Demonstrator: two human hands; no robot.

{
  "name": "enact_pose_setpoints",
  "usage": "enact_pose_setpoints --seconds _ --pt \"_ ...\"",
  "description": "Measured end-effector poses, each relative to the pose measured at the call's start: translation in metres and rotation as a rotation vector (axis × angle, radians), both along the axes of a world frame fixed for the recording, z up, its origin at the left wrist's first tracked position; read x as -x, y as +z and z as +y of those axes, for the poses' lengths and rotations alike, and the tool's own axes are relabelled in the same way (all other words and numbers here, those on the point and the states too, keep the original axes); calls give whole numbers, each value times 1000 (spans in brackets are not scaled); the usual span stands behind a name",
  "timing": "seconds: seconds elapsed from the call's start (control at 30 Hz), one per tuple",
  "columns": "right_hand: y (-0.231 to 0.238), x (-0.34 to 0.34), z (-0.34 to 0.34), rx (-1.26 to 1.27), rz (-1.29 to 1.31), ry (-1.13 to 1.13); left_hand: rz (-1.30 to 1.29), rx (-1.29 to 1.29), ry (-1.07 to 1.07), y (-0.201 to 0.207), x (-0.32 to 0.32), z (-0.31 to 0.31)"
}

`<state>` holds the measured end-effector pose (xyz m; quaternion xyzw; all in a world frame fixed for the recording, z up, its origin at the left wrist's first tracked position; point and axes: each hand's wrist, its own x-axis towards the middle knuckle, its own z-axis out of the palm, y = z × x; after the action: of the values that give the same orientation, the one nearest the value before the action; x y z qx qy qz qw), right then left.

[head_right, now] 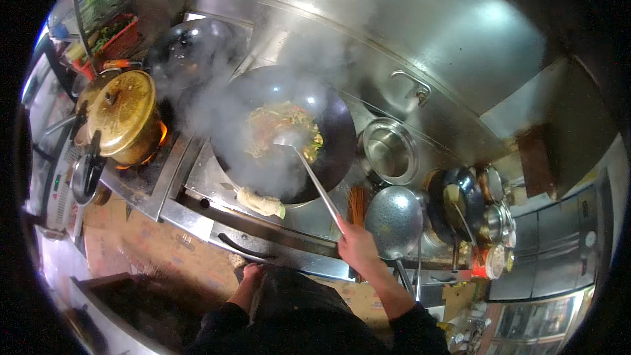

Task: The person stir-fries vegetables in a wok over a high flame, using a ladle and a cloth to handle the hot pan. They add ingredients from nearby bowls, toss the contents, and transfer the cooked vegetables into a serving bowl.

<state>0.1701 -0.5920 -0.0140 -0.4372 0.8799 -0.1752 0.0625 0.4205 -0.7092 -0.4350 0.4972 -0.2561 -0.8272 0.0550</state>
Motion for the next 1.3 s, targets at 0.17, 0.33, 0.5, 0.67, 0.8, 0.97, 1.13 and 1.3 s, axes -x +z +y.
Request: enact_pose_setpoints --seconds 0.17,0.33,0.5,0.67,0.8,0.97,1.13,1.3 --pt "33 -1 81 -131 85 27 -408 535 -101 -5 -98 -10" --pt "-26 56 25 100 67 -48 -802 1193 -1398 40 -202 -16" --pt "-48 73 -22 507 -268 -341 -343 700 -365 77 -239 -20" --pt "-51 70 -53 355 -421 -267 -296 819 -348 234 -116 -57" --pt "-7 70 -74 478 -869 -354 60 718 -241 307 -9 -91" --pt "-42 85 -111 409 -507 -304 383 211 -23 356 96 -100" --pt "-26 80 -44 278 -210 229 327 123 34 343 141 -110" --pt "63 11 -21 -341 140 182 126 81 286 361 169 -123"
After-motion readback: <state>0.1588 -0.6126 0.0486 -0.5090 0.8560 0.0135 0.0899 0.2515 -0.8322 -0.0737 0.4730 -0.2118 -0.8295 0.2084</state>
